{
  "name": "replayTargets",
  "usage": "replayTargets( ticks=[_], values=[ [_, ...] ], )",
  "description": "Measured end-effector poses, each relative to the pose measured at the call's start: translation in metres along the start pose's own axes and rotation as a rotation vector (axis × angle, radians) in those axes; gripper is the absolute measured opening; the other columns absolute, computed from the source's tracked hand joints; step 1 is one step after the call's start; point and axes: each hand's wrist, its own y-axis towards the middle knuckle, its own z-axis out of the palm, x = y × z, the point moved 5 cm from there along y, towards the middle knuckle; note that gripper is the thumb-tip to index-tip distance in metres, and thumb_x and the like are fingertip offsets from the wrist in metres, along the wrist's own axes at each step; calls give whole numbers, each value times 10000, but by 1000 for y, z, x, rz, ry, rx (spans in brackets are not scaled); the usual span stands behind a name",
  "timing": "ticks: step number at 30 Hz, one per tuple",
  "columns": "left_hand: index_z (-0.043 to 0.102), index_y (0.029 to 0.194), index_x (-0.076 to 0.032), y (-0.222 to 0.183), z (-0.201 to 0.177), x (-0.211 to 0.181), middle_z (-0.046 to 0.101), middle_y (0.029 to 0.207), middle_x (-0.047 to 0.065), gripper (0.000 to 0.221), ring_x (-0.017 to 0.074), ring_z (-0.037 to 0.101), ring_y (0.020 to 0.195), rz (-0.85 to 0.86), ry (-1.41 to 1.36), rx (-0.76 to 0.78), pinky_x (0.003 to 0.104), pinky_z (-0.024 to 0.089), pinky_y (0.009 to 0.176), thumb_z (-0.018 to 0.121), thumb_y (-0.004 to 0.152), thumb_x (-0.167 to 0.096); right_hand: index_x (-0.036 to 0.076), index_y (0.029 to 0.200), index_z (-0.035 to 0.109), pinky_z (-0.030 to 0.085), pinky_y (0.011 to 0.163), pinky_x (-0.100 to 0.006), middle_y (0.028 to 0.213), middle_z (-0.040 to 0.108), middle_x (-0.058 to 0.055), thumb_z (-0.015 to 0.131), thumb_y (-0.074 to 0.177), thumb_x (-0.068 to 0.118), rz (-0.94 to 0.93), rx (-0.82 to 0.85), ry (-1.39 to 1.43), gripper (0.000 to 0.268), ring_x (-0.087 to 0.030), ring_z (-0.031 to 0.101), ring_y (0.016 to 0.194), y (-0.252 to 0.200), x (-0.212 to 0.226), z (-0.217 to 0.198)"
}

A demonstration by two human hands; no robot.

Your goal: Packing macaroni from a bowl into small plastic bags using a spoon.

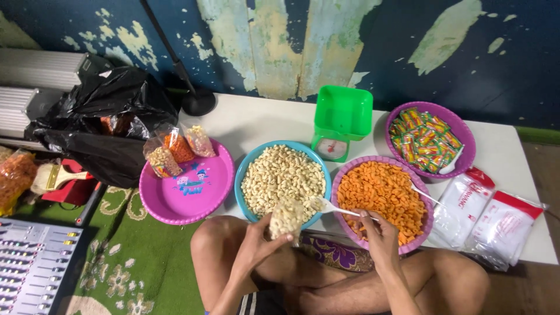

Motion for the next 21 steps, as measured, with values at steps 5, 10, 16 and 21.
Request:
replayTargets(
  ticks=[5, 10, 16, 21],
  values=[
    [678, 1292, -46, -1, 36, 15, 787, 1206, 88, 739, 171, 726, 1094, -110, -240, 143, 301, 615, 894, 809, 726, -502, -45, 1130, 757, 530, 620, -291, 960, 812, -188, 605, 995, 167, -12, -20, 31, 294, -174, 605, 708, -4, 17, -20],
    [638, 1313, -31, 1, 46, 26, 752, 1255, 127, 792, 259, 725, 1152, -192, -452, 152, 370, 629, 928, 806, 697, -501, -20, 1201, 737, 535, 683, -287, 1002, 808, -181, 625, 987, 166, 70, -28, 49, 305, -187, 631, 769, 11, -14, -22],
    [620, 1332, -58, -2, 28, 3, 715, 1324, 124, 737, 254, 669, 1233, -99, -497, 36, 385, 549, 1009, 703, 791, -551, 50, 1190, 754, 428, 566, -219, 829, 752, -88, 600, 1041, 171, 97, 32, -82, 246, -157, 612, 645, 36, -71, 13],
    [633, 1332, -38, -12, 8, -19, 726, 1291, 68, 588, 163, 639, 1217, 112, -377, -131, 326, 523, 1005, 659, 907, -444, 123, 1038, 815, 631, 677, -291, 845, 834, -29, 590, 1011, 202, -39, 62, -269, 239, -158, 789, 776, 35, -77, 38]
  ],
)
